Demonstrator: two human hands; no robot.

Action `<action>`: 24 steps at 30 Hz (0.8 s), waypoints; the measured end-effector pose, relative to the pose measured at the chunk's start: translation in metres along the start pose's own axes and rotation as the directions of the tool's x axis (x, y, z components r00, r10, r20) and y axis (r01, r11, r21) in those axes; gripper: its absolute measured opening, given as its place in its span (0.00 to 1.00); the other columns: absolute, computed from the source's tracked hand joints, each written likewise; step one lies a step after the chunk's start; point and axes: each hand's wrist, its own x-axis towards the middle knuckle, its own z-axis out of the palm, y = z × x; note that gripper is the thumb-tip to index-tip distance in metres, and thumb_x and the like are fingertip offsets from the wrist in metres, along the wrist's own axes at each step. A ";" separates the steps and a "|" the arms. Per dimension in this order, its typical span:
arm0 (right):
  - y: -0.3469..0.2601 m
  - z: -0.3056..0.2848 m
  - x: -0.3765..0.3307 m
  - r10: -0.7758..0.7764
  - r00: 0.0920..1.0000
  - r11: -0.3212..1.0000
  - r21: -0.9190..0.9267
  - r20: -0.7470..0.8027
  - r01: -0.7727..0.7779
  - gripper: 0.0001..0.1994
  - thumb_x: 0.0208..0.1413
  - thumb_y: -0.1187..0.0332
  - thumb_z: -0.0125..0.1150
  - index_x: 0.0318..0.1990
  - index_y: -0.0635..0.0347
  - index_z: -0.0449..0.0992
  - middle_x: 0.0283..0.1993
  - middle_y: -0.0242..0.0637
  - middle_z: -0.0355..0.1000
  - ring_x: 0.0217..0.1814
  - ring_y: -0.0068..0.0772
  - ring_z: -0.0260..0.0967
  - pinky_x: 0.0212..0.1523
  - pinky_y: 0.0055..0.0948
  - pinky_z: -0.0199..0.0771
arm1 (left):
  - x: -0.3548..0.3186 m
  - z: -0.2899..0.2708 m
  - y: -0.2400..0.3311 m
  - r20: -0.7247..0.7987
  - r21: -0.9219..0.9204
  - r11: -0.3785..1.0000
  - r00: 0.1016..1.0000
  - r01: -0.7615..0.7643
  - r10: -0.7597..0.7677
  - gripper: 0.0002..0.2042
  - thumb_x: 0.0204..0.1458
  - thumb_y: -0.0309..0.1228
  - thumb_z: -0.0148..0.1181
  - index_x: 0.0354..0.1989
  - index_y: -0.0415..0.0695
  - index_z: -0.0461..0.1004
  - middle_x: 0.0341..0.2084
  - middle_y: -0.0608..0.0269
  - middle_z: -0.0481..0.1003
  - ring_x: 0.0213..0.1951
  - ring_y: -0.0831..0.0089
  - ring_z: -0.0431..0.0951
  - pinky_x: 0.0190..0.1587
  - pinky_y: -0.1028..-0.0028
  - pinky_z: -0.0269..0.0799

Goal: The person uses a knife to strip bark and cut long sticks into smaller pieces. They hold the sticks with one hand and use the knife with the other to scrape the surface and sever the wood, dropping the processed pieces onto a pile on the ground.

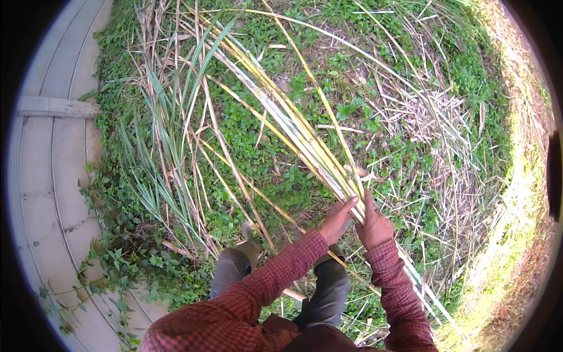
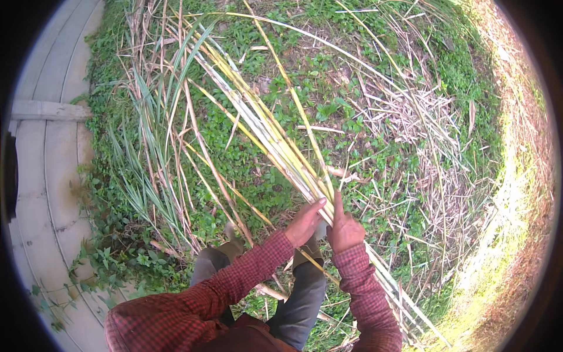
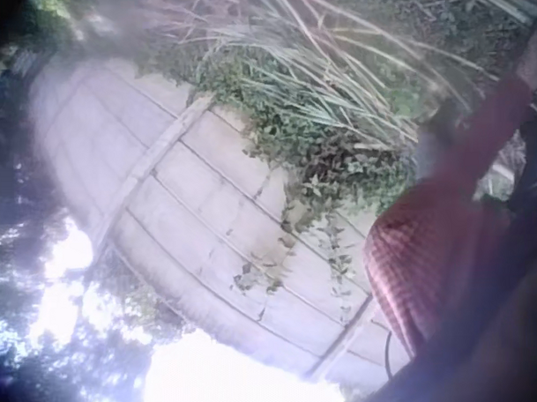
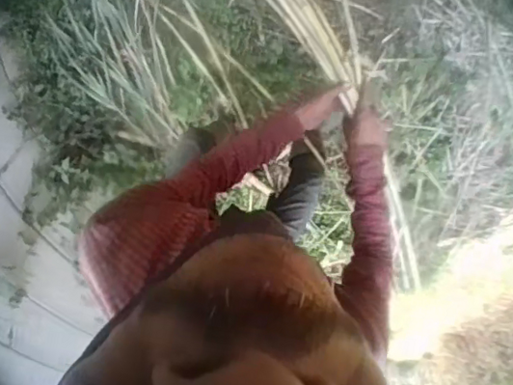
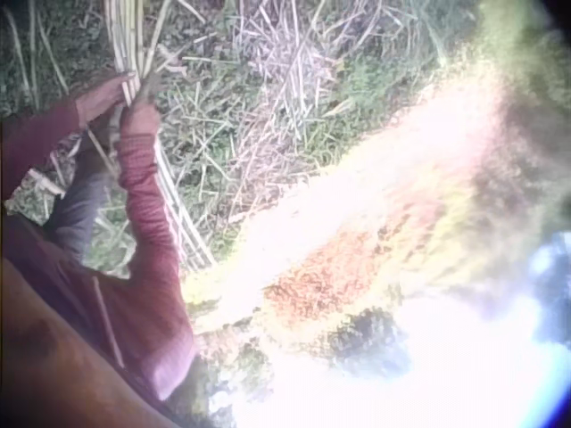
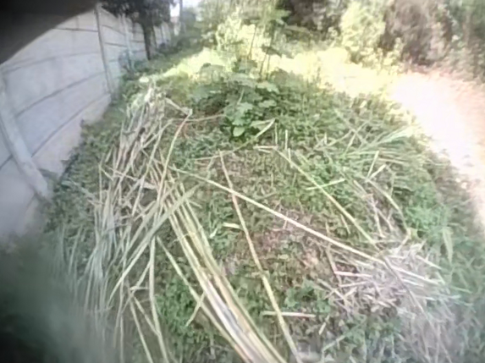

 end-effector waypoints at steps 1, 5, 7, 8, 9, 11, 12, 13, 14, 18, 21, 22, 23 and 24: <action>-0.005 -0.012 -0.012 0.004 0.999 0.999 0.045 0.040 -0.006 0.45 0.35 0.65 0.66 0.64 0.52 0.46 0.36 0.54 0.72 0.30 0.49 0.73 0.33 0.40 0.76 | -0.016 0.011 0.004 -0.071 0.022 0.996 0.994 0.081 -0.080 0.20 0.56 0.40 0.48 0.52 0.40 0.63 0.48 0.62 0.67 0.51 0.73 0.65 0.56 0.69 0.56; -0.016 -0.042 -0.035 -0.046 0.990 0.993 0.118 0.130 0.031 0.40 0.33 0.63 0.66 0.59 0.55 0.56 0.38 0.52 0.72 0.35 0.50 0.73 0.38 0.39 0.75 | -0.054 0.041 0.027 -0.086 0.109 0.983 0.987 0.146 -0.137 0.23 0.56 0.44 0.49 0.52 0.39 0.61 0.45 0.60 0.68 0.51 0.70 0.66 0.56 0.68 0.59; -0.027 -0.067 -0.049 -0.058 0.988 0.996 0.072 0.146 0.048 0.36 0.33 0.62 0.67 0.55 0.60 0.61 0.38 0.53 0.72 0.39 0.50 0.72 0.42 0.39 0.74 | -0.072 0.059 0.041 -0.076 0.101 0.989 0.992 0.110 -0.102 0.26 0.55 0.48 0.48 0.55 0.42 0.58 0.48 0.56 0.66 0.53 0.68 0.65 0.57 0.66 0.58; -0.031 -0.087 -0.061 -0.086 0.991 0.993 0.095 0.101 0.077 0.35 0.33 0.62 0.67 0.54 0.61 0.62 0.37 0.53 0.72 0.38 0.49 0.73 0.42 0.38 0.75 | -0.081 0.068 0.051 0.007 0.156 0.978 0.990 0.141 -0.144 0.27 0.55 0.48 0.48 0.56 0.42 0.56 0.50 0.54 0.65 0.54 0.66 0.64 0.57 0.66 0.58; -0.035 -0.113 -0.078 -0.071 0.991 0.994 0.086 0.110 0.062 0.34 0.34 0.62 0.68 0.53 0.62 0.63 0.37 0.52 0.72 0.37 0.47 0.73 0.42 0.38 0.75 | -0.091 0.077 0.062 0.085 0.208 0.962 0.977 0.175 -0.196 0.28 0.55 0.49 0.47 0.57 0.42 0.54 0.52 0.51 0.63 0.55 0.65 0.63 0.58 0.65 0.57; -0.041 -0.174 -0.119 0.031 0.987 0.998 0.055 0.157 -0.041 0.29 0.37 0.64 0.67 0.49 0.63 0.65 0.36 0.49 0.73 0.36 0.42 0.73 0.39 0.35 0.77 | -0.117 0.093 0.088 0.304 0.340 0.917 0.898 0.210 -0.318 0.35 0.53 0.53 0.47 0.61 0.42 0.45 0.57 0.42 0.55 0.58 0.57 0.59 0.60 0.63 0.53; -0.038 -0.206 -0.148 0.012 0.991 1.000 0.021 0.134 -0.015 0.27 0.40 0.66 0.65 0.49 0.63 0.65 0.34 0.47 0.74 0.34 0.40 0.73 0.37 0.35 0.78 | -0.133 0.095 0.104 0.463 0.381 0.913 0.825 0.145 -0.324 0.41 0.51 0.56 0.48 0.63 0.43 0.38 0.59 0.38 0.52 0.61 0.54 0.54 0.63 0.62 0.48; -0.034 -0.235 -0.179 0.061 0.994 0.996 -0.069 0.096 -0.054 0.27 0.38 0.68 0.66 0.49 0.62 0.65 0.34 0.47 0.74 0.32 0.40 0.73 0.36 0.35 0.78 | -0.146 0.096 0.122 0.483 0.357 0.923 0.817 0.143 -0.314 0.45 0.48 0.59 0.48 0.64 0.43 0.32 0.60 0.38 0.48 0.63 0.54 0.49 0.64 0.61 0.44; -0.026 -0.262 -0.213 0.068 0.994 0.994 -0.089 0.086 -0.060 0.29 0.36 0.69 0.66 0.50 0.61 0.66 0.33 0.47 0.74 0.31 0.40 0.73 0.37 0.33 0.78 | -0.156 0.091 0.144 0.403 0.265 0.957 0.888 0.117 -0.220 0.47 0.47 0.60 0.48 0.64 0.43 0.30 0.60 0.39 0.47 0.63 0.54 0.48 0.65 0.61 0.43; 0.006 -0.318 -0.341 0.156 0.987 0.960 -0.228 -0.049 -0.163 0.27 0.29 0.69 0.67 0.46 0.53 0.70 0.31 0.41 0.74 0.30 0.39 0.73 0.37 0.35 0.77 | -0.167 0.086 0.209 0.015 -0.339 0.935 0.994 -0.100 0.112 0.59 0.36 0.66 0.54 0.63 0.44 0.21 0.62 0.39 0.40 0.64 0.52 0.43 0.64 0.57 0.41; 0.017 -0.321 -0.417 0.243 0.902 0.791 -0.465 -0.358 -0.397 0.17 0.33 0.70 0.62 0.36 0.48 0.70 0.25 0.40 0.73 0.29 0.45 0.73 0.31 0.39 0.74 | -0.189 0.116 0.192 0.130 -0.015 1.000 0.991 -0.013 0.015 0.55 0.40 0.63 0.55 0.64 0.45 0.25 0.61 0.40 0.44 0.64 0.55 0.47 0.63 0.58 0.45; 0.019 -0.325 -0.437 0.250 0.871 0.747 -0.487 -0.423 -0.452 0.15 0.34 0.72 0.62 0.34 0.49 0.69 0.25 0.40 0.72 0.28 0.42 0.73 0.29 0.37 0.74 | -0.212 0.128 0.179 0.119 0.157 0.987 0.991 0.039 -0.059 0.52 0.42 0.62 0.54 0.65 0.44 0.31 0.60 0.39 0.48 0.63 0.56 0.51 0.63 0.58 0.47; 0.021 -0.327 -0.455 0.209 0.852 0.766 -0.461 -0.480 -0.448 0.12 0.37 0.73 0.60 0.33 0.49 0.69 0.24 0.39 0.72 0.27 0.41 0.73 0.28 0.37 0.72 | -0.247 0.134 0.168 0.215 0.493 0.861 0.942 0.125 -0.260 0.47 0.43 0.59 0.55 0.64 0.44 0.40 0.58 0.42 0.54 0.60 0.56 0.56 0.61 0.59 0.52; 0.022 -0.330 -0.474 0.136 0.817 0.772 -0.457 -0.561 -0.442 0.10 0.40 0.73 0.58 0.33 0.50 0.68 0.24 0.38 0.71 0.27 0.42 0.72 0.27 0.39 0.71 | -0.280 0.142 0.167 0.201 0.806 0.576 0.851 0.137 -0.484 0.42 0.44 0.56 0.56 0.63 0.44 0.49 0.55 0.44 0.61 0.57 0.57 0.62 0.59 0.59 0.56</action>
